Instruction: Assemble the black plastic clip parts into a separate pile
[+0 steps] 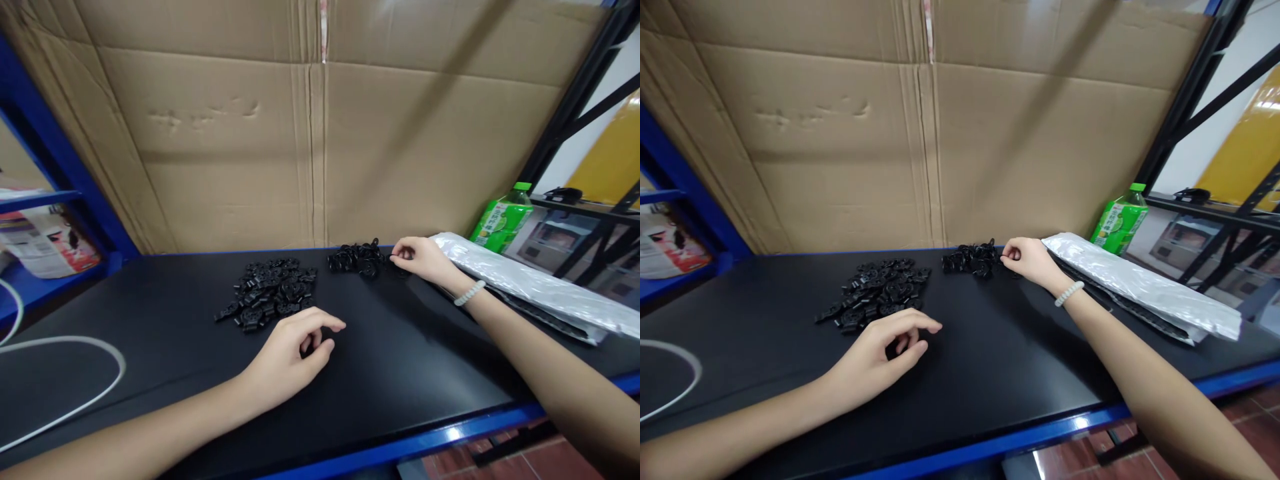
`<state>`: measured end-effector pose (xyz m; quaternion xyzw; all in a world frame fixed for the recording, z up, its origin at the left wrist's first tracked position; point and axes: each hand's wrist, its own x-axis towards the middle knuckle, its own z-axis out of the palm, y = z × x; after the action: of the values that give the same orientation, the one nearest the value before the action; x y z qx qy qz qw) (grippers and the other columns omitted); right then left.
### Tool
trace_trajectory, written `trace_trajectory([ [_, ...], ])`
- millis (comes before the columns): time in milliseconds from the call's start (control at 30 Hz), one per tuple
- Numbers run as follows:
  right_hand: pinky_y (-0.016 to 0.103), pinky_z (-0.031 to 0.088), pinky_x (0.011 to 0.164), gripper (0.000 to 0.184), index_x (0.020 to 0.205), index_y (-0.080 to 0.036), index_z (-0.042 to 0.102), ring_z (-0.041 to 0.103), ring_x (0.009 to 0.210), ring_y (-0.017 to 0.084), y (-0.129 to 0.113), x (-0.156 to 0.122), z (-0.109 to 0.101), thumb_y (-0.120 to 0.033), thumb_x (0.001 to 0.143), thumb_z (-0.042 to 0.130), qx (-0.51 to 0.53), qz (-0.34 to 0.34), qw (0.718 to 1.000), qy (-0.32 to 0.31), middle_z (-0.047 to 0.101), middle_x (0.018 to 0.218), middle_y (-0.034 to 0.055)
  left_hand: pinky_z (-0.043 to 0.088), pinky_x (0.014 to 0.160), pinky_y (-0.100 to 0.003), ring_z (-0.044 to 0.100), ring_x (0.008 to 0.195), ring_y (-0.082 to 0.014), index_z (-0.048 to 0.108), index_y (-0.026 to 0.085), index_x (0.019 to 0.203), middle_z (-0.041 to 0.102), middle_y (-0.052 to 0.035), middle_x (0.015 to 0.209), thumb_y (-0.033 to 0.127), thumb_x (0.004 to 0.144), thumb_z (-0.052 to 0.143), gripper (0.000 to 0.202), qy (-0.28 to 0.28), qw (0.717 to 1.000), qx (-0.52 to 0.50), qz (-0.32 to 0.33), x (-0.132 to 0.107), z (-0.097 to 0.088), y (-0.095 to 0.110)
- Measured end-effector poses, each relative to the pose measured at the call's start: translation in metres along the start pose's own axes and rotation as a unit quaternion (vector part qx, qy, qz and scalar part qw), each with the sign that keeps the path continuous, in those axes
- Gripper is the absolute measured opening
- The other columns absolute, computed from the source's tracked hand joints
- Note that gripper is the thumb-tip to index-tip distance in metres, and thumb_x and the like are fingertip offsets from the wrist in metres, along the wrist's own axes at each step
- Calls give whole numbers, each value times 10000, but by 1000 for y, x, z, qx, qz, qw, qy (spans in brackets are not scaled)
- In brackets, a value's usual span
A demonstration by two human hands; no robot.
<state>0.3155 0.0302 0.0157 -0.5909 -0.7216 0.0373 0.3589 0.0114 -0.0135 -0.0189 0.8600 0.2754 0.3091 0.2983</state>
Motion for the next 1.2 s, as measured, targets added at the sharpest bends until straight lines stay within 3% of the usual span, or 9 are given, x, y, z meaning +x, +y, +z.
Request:
trace_trajectory([
  [200,251,469,560,205,792,-224,397,540,579,115,-66,-38,46,-339,830,562,228,4,971,69,527,679,-23,564,754,-298,661,843,-159,524,188,1152,615,-88,1123,204,728,701,459,100,961,-239,-101,4,5,-2],
  [333,236,448,583,173,856,-217,464,534,615,103,-94,-63,69,-232,808,630,376,-34,924,-65,530,715,-34,548,822,-291,668,836,-159,624,155,948,675,-41,913,205,744,706,225,167,945,-266,-87,3,2,-2],
  [433,247,466,617,225,823,-204,491,568,642,110,-95,-69,68,-227,762,707,401,-27,902,-157,569,732,-25,547,763,-262,674,777,-156,658,150,841,694,-24,797,218,784,672,90,169,949,-249,-89,2,-2,0],
  [600,226,450,574,456,970,-213,499,562,601,102,-90,-66,62,-254,649,821,402,-5,896,-187,588,691,-53,533,692,-236,657,701,-147,695,139,814,701,-20,730,215,791,670,84,138,960,-225,-95,1,-3,0],
  [700,192,374,448,351,758,-186,497,480,478,70,-92,-65,65,-352,676,796,409,32,889,-204,569,595,-52,530,717,-243,656,724,-152,725,133,851,716,-35,760,215,820,635,126,70,965,-235,-91,-1,-1,2],
  [800,168,282,384,413,630,-187,412,394,402,42,-95,-66,68,-413,727,744,405,56,893,-186,504,497,-70,529,761,-255,660,782,-160,725,140,917,727,-41,834,195,804,649,147,15,962,-260,-81,-2,2,5],
  [933,155,265,366,434,635,-188,409,405,376,43,-95,-66,73,-482,741,710,424,81,876,-214,498,470,-70,517,658,-223,633,655,-132,715,127,758,702,-20,688,206,760,699,81,43,952,-277,-127,0,5,5],
  [1067,176,354,402,414,687,-170,487,492,417,69,-94,-64,72,-545,789,626,462,90,846,-251,561,533,-32,501,602,-208,609,588,-116,707,115,692,672,-14,611,223,763,689,130,77,939,-288,-171,2,2,6],
  [1200,202,401,460,370,699,-138,583,496,464,76,-95,-65,66,-484,828,612,416,48,878,-231,570,568,-12,493,579,-202,598,570,-112,714,112,670,665,-14,598,210,738,705,120,91,936,-290,-176,2,-2,8],
])
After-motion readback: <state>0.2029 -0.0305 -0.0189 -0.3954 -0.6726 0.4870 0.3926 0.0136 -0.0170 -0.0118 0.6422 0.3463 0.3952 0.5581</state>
